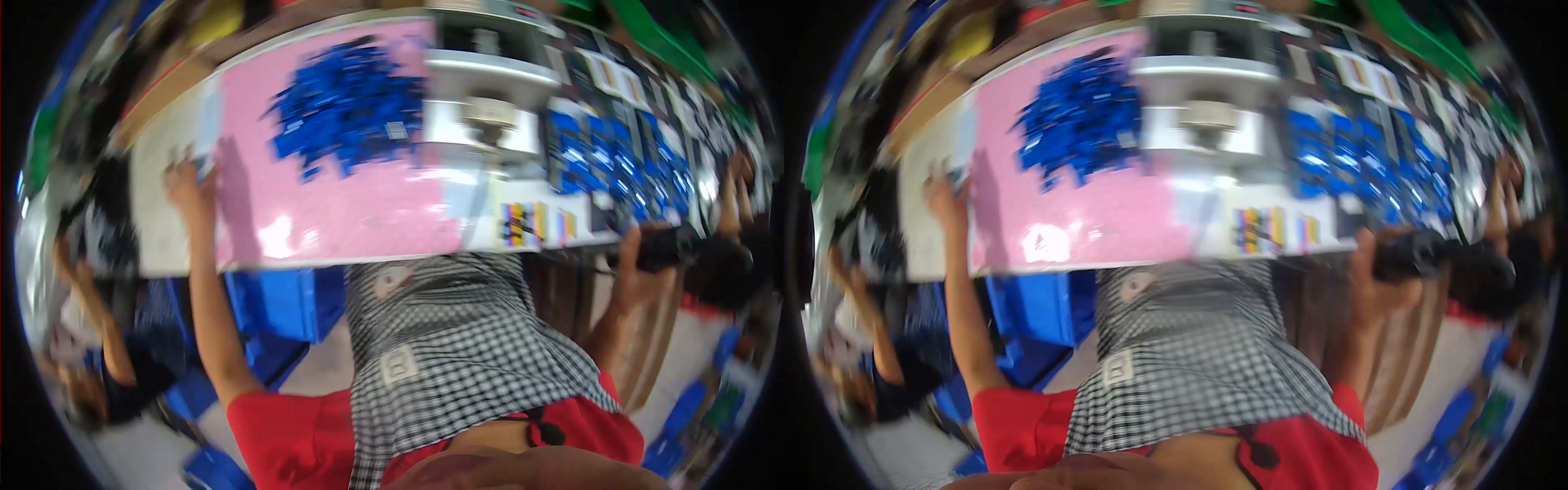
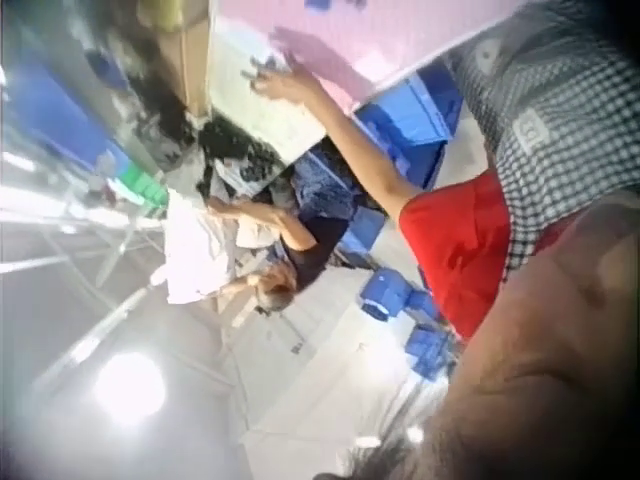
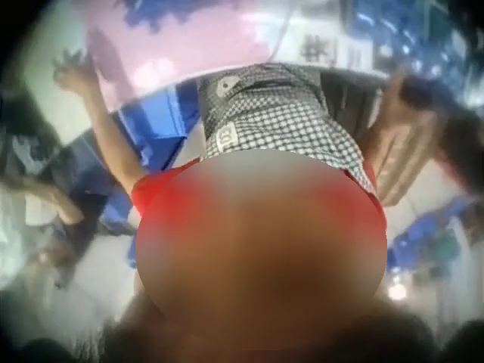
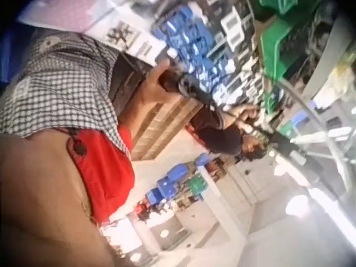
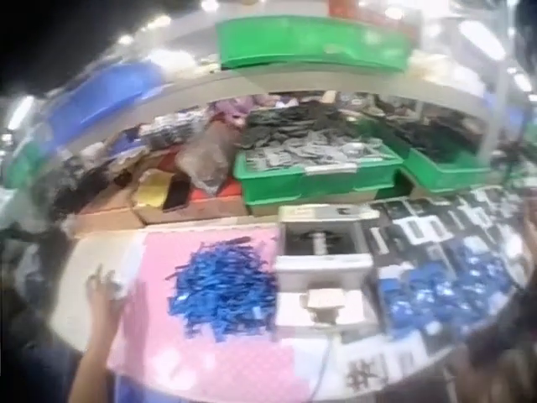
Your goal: The person attaches plastic parts onto toy car bodies by hand, fastens them using a handheld heating tool, and places the assembled toy cars on the table.
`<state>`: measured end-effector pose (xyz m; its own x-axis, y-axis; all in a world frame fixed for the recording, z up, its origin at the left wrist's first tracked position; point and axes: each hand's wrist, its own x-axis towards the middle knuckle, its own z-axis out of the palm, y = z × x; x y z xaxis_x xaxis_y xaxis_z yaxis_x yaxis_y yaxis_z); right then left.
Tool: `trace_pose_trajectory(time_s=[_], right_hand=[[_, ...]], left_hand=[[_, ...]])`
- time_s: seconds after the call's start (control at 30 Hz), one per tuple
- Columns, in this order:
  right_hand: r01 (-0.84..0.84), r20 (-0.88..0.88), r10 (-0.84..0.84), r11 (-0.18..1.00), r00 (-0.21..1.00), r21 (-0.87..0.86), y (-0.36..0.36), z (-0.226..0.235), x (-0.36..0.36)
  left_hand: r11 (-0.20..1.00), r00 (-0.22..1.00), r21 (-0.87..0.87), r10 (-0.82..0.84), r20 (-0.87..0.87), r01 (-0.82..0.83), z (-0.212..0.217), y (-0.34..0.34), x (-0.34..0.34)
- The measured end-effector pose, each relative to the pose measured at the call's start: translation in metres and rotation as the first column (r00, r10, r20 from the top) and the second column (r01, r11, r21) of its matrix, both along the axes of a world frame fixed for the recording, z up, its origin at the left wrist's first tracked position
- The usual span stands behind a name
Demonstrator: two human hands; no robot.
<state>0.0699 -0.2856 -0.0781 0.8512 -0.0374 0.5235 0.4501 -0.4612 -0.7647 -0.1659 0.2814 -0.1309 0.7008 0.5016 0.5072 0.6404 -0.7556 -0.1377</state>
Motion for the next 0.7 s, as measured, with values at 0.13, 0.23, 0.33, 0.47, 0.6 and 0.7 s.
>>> trace_pose_trajectory(time_s=[0.13,0.23,0.33,0.47,0.6,0.7], right_hand=[[-0.127,0.048,0.122,0.984,0.991,0.127,0.014,0.014,0.003],[-0.161,0.108,0.143,0.971,0.984,0.178,0.024,0.016,0.008],[-0.205,0.145,0.179,0.961,0.973,0.187,0.021,0.007,0.010],[-0.324,0.147,0.312,0.654,0.939,0.683,-0.002,-0.011,0.000],[0.043,0.316,-0.059,0.997,0.947,0.057,-0.017,-0.013,0.012],[-0.127,0.333,0.114,0.992,0.936,0.019,-0.010,-0.016,0.022]], left_hand=[[0.863,0.841,-0.062,-0.471,0.265,0.502,0.065,-0.156,0.088],[0.258,0.520,-0.537,-0.743,0.422,0.803,0.049,-0.259,0.157],[0.016,0.287,-0.517,-0.846,0.449,0.856,0.052,-0.337,0.218],[0.459,0.608,-0.600,-0.792,0.059,0.655,0.017,-0.375,0.251],[0.307,0.531,-0.584,-0.806,0.260,0.752,-0.028,-0.394,0.273],[0.332,0.604,-0.565,-0.689,0.402,0.755,-0.032,-0.410,0.271]])
